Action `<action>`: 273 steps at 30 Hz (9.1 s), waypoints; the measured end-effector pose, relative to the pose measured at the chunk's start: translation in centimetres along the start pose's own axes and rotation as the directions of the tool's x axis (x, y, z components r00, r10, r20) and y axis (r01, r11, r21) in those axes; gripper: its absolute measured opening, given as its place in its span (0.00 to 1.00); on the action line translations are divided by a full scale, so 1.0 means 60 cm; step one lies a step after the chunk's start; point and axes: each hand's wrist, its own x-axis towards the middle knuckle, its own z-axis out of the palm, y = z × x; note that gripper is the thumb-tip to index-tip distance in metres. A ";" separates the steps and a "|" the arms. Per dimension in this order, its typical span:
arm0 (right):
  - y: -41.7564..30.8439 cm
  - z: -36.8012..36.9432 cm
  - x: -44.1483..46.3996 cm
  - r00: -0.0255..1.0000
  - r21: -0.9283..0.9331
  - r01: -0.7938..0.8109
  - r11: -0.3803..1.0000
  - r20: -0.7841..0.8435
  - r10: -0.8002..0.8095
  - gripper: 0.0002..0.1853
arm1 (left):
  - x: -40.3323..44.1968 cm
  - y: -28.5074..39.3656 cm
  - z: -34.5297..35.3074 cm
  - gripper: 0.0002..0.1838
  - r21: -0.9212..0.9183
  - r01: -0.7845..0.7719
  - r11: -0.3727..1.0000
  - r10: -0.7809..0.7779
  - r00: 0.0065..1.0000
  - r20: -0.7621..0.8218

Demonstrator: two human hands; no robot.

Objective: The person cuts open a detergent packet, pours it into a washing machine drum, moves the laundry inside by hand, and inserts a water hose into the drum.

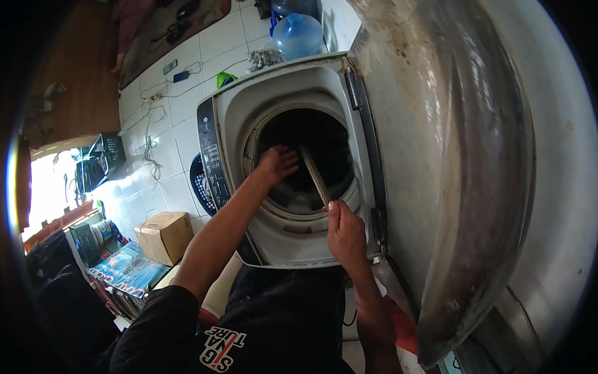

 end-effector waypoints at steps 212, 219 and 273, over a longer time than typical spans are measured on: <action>0.066 -0.004 -0.031 0.991 -0.450 0.123 0.884 0.111 -0.081 0.20 | -0.228 -0.126 -0.091 0.40 0.073 -0.509 0.858 0.490 0.852 0.183; 0.067 -0.022 -0.040 0.962 -0.430 0.245 0.869 0.222 -0.161 0.20 | -0.233 -0.123 -0.087 0.40 0.036 -0.516 0.856 0.501 0.844 0.193; 0.054 0.020 -0.039 0.914 -0.138 0.276 0.951 0.344 -0.215 0.24 | -0.221 -0.130 -0.090 0.38 0.148 -0.585 0.797 0.554 0.807 0.205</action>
